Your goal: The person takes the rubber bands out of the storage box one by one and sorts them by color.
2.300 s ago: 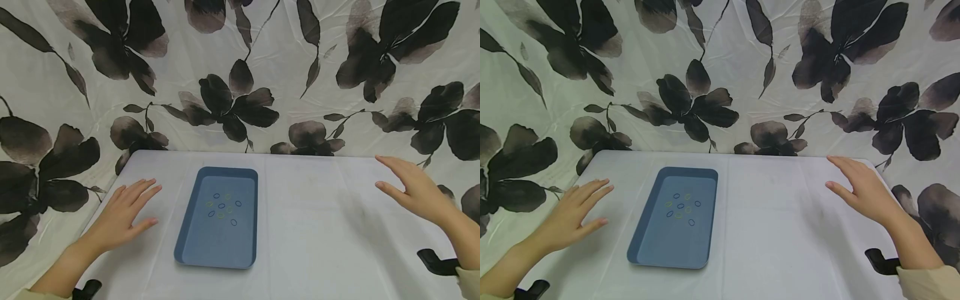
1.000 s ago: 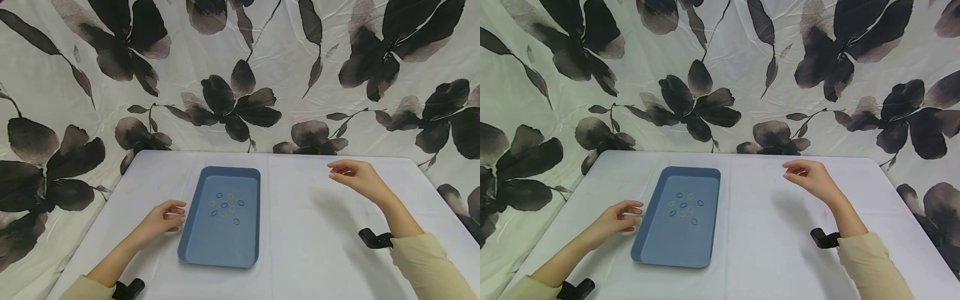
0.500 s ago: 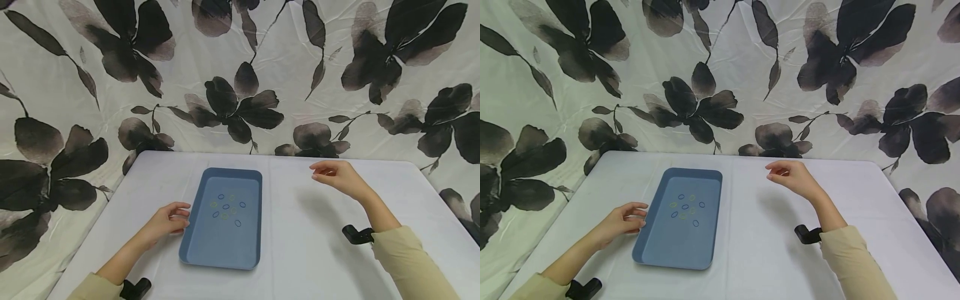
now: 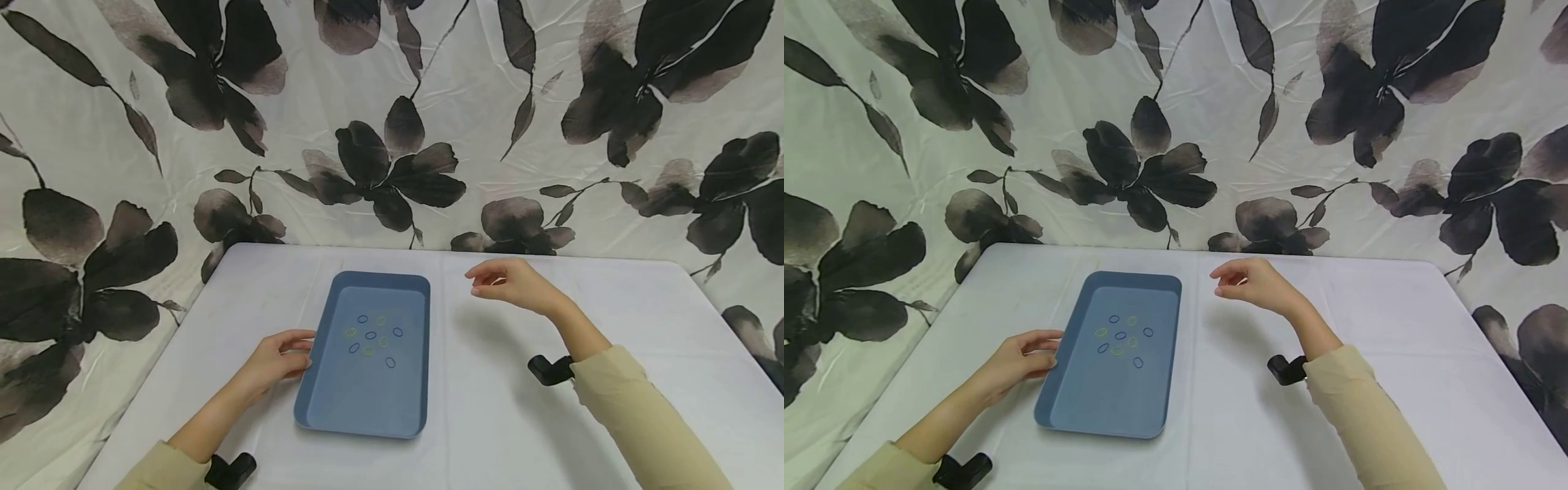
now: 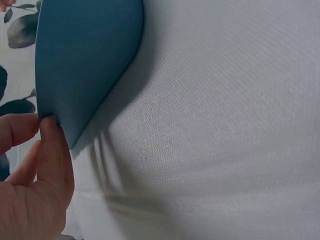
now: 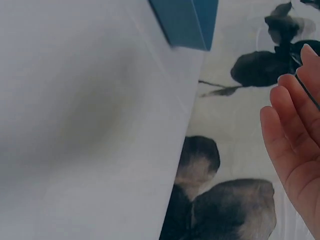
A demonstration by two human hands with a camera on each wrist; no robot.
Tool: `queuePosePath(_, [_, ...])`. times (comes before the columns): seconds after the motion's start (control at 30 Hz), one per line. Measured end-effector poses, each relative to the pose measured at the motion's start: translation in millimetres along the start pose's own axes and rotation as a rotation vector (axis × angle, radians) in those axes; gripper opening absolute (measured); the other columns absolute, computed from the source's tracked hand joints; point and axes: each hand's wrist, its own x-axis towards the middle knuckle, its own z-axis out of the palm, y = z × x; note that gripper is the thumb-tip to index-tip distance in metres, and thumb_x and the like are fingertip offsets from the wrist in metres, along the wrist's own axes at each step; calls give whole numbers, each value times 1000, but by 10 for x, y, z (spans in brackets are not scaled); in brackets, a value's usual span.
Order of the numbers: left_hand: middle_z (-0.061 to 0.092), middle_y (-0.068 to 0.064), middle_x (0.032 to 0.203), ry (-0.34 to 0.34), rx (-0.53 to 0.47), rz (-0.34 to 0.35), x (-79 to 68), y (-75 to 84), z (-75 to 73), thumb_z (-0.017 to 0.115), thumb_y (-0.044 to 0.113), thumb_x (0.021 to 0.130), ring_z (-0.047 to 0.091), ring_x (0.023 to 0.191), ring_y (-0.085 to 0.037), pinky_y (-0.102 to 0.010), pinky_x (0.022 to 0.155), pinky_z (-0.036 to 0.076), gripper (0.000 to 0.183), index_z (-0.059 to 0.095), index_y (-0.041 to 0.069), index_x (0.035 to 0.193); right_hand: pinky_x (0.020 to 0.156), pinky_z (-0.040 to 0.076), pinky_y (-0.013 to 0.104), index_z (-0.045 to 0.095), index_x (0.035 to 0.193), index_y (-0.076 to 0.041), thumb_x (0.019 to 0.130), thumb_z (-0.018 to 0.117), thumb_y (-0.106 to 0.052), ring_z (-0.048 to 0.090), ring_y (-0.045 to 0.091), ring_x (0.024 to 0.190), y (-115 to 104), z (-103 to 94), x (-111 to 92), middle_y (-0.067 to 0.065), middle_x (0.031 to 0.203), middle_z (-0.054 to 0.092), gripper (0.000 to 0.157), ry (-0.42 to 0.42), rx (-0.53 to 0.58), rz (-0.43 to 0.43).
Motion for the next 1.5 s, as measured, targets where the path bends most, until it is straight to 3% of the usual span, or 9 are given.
queuePosePath(0.23, [52, -29, 122, 12, -15, -13, -13, 22, 4, 58, -5, 81, 63, 93, -22, -32, 74, 54, 54, 43, -8, 133, 79, 50, 33, 67, 108, -1, 81, 71, -8, 60, 19, 83, -103, 164, 232, 6, 88, 65, 28, -94, 26, -23])
queuePosePath(0.6, [51, -29, 123, 13, 13, -10, -12, 62, 41, 58, -9, 80, 60, 102, -29, -35, 76, 53, 53, 45, -10, 131, 75, 51, 28, 67, 108, -2, 81, 71, -9, 59, 15, 83, -183, 494, 478, 0, 83, 64, 29, -238, -40, -18])
queuePosePath(1.13, [53, -27, 120, 25, -8, -7, 1, 28, 39, 58, -12, 78, 61, 99, -25, -34, 74, 54, 53, 45, -11, 129, 67, 49, 22, 68, 101, 4, 77, 75, -7, 57, 9, 72, -200, 873, 724, 0, 77, 64, 27, -286, -92, -37])
queuePosePath(1.5, [55, -25, 117, 52, 9, -7, 4, 47, 52, 57, -13, 77, 62, 96, -25, -33, 71, 54, 52, 48, -10, 128, 63, 47, 22, 69, 94, -2, 71, 79, -6, 55, 11, 71, -252, 1186, 777, 4, 80, 65, 26, -323, -354, -51])
